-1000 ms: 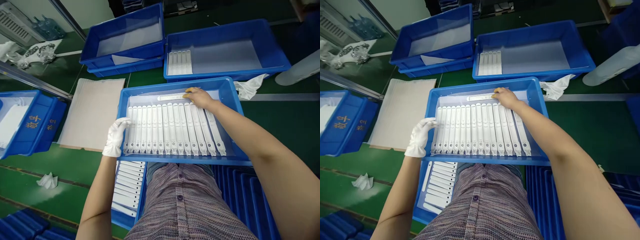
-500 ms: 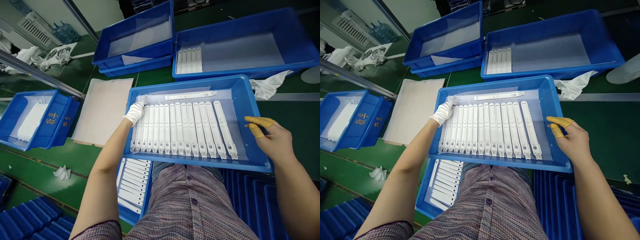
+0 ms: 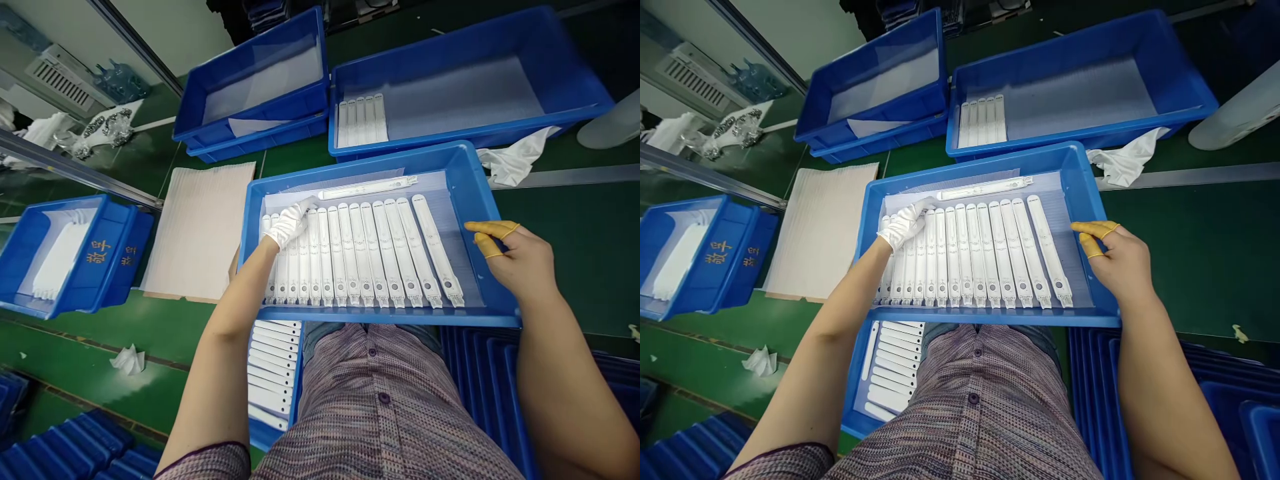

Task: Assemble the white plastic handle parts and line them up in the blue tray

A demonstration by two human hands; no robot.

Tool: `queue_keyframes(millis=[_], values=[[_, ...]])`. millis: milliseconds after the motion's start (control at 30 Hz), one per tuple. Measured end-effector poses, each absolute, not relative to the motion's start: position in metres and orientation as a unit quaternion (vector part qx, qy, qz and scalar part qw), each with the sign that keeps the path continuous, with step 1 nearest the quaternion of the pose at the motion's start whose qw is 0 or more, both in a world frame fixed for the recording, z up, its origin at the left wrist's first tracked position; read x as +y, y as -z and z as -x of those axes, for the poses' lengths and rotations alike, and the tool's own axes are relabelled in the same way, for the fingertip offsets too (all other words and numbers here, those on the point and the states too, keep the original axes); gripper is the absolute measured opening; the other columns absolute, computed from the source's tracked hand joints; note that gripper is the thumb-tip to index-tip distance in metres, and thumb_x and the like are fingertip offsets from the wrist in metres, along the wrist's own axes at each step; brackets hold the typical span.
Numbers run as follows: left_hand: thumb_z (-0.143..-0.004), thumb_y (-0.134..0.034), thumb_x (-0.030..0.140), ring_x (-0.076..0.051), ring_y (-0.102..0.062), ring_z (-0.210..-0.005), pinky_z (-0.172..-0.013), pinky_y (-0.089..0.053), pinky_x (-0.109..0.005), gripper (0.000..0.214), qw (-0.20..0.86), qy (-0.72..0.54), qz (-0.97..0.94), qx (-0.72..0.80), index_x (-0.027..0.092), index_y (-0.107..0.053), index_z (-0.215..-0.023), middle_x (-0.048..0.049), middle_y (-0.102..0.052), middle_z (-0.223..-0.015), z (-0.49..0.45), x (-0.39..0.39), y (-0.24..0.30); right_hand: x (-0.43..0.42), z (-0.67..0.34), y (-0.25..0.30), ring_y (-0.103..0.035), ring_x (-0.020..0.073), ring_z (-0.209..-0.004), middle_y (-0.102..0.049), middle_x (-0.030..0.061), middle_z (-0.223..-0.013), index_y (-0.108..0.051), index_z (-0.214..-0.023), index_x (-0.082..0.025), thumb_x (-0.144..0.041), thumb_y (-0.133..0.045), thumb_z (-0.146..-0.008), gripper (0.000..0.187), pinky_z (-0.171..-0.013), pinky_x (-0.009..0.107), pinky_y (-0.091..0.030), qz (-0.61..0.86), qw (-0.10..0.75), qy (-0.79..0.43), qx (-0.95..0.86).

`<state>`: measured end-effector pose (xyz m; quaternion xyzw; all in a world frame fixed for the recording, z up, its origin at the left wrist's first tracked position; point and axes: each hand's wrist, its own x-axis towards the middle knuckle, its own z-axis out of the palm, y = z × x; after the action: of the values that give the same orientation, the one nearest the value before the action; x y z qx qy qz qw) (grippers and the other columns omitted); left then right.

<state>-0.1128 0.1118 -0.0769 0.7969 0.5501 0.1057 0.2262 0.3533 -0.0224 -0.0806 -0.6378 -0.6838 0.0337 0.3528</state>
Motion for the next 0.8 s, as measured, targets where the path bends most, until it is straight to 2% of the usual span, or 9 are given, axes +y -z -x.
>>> queue_keyframes(millis=[133, 300, 467, 567, 667, 800], values=[[-0.09, -0.049, 0.014, -0.025, -0.061, -0.131, -0.115, -0.047, -0.042, 0.062, 0.223, -0.133, -0.808, 0.528, 0.026, -0.053, -0.151, -0.0063, -0.066, -0.139, 0.102, 0.111, 0.08, -0.022, -0.351, 0.079, -0.076, 0.026, -0.103, -0.08, 0.0094, -0.11, -0.082, -0.111, -0.018, -0.03, -0.057, -0.095, 0.031, -0.092, 0.039, -0.061, 0.636, 0.34, -0.032, -0.692], [-0.089, -0.049, 0.015, -0.028, -0.065, -0.121, -0.109, -0.052, -0.044, 0.06, 0.189, -0.11, -0.791, 0.572, 0.024, -0.054, -0.149, -0.0086, -0.069, -0.128, 0.087, 0.112, 0.08, -0.021, -0.351, 0.077, -0.076, 0.0263, -0.102, -0.08, 0.0084, -0.11, -0.081, -0.111, -0.02, -0.031, -0.055, -0.095, 0.033, -0.09, 0.04, -0.062, 0.639, 0.334, -0.046, -0.692], [-0.086, -0.045, 0.011, -0.026, -0.049, -0.144, -0.124, -0.038, -0.045, 0.068, 0.264, -0.176, -0.819, 0.479, 0.019, -0.046, -0.154, -0.0107, -0.058, -0.15, 0.065, 0.11, 0.086, -0.023, -0.35, 0.075, -0.075, 0.0262, -0.103, -0.079, 0.0103, -0.112, -0.081, -0.111, -0.019, -0.032, -0.054, -0.095, 0.034, -0.091, 0.039, -0.061, 0.653, 0.306, -0.054, -0.691], [-0.085, -0.045, 0.012, -0.027, -0.054, -0.139, -0.122, -0.041, -0.046, 0.072, 0.289, -0.166, -0.812, 0.48, 0.019, -0.043, -0.157, -0.0109, -0.061, -0.146, 0.059, 0.111, 0.089, -0.023, -0.348, 0.073, -0.074, 0.027, -0.106, -0.078, 0.0121, -0.115, -0.08, -0.113, -0.018, -0.029, -0.053, -0.096, 0.034, -0.094, 0.04, -0.06, 0.659, 0.298, -0.073, -0.686], [-0.088, -0.049, 0.018, -0.029, -0.06, -0.131, -0.117, -0.046, -0.05, 0.066, 0.261, -0.163, -0.813, 0.494, 0.021, -0.049, -0.153, -0.011, -0.064, -0.139, 0.049, 0.115, 0.088, -0.023, -0.347, 0.073, -0.073, 0.0278, -0.106, -0.077, 0.0122, -0.116, -0.08, -0.113, -0.018, -0.027, -0.054, -0.096, 0.032, -0.096, 0.043, -0.059, 0.667, 0.291, -0.087, -0.68], [-0.085, -0.048, 0.016, -0.027, -0.05, -0.144, -0.125, -0.037, -0.047, 0.071, 0.273, -0.177, -0.841, 0.432, 0.021, -0.046, -0.155, -0.0087, -0.058, -0.151, 0.028, 0.119, 0.091, -0.024, -0.346, 0.07, -0.073, 0.0274, -0.107, -0.077, 0.0127, -0.117, -0.08, -0.114, -0.018, -0.025, -0.054, -0.096, 0.032, -0.097, 0.042, -0.058, 0.667, 0.291, -0.099, -0.678]])
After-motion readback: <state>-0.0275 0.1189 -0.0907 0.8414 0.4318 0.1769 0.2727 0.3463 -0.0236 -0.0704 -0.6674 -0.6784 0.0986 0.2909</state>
